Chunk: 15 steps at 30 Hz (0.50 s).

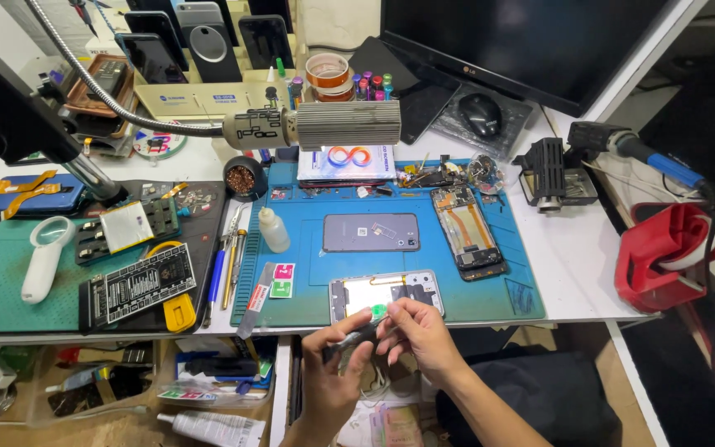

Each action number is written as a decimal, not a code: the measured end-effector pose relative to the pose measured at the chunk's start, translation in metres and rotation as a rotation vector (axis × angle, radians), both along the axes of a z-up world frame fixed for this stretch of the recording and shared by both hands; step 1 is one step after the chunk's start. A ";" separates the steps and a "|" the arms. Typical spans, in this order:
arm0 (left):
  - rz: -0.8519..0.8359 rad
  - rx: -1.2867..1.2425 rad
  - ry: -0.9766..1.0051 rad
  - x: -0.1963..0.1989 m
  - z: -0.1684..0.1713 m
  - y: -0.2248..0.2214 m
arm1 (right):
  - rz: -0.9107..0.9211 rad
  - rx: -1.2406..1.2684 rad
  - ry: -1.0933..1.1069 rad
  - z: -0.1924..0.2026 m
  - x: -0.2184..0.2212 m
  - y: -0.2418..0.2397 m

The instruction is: Repairing a smartphone by manipulating internal components and using a small tool on a repair bench

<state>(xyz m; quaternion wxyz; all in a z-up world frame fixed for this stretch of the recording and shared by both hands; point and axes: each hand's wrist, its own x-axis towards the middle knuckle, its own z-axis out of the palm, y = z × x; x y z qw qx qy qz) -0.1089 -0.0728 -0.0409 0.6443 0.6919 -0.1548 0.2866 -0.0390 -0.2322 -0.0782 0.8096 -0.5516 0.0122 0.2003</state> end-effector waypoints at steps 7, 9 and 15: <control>-0.032 0.056 -0.026 0.003 -0.005 -0.002 | -0.090 -0.056 -0.032 0.008 0.001 -0.001; -0.034 0.071 -0.036 0.003 -0.008 -0.001 | -0.076 -0.058 -0.020 0.006 0.000 -0.001; -0.047 0.088 -0.080 0.002 -0.008 0.000 | -0.056 -0.069 0.015 0.005 -0.001 0.000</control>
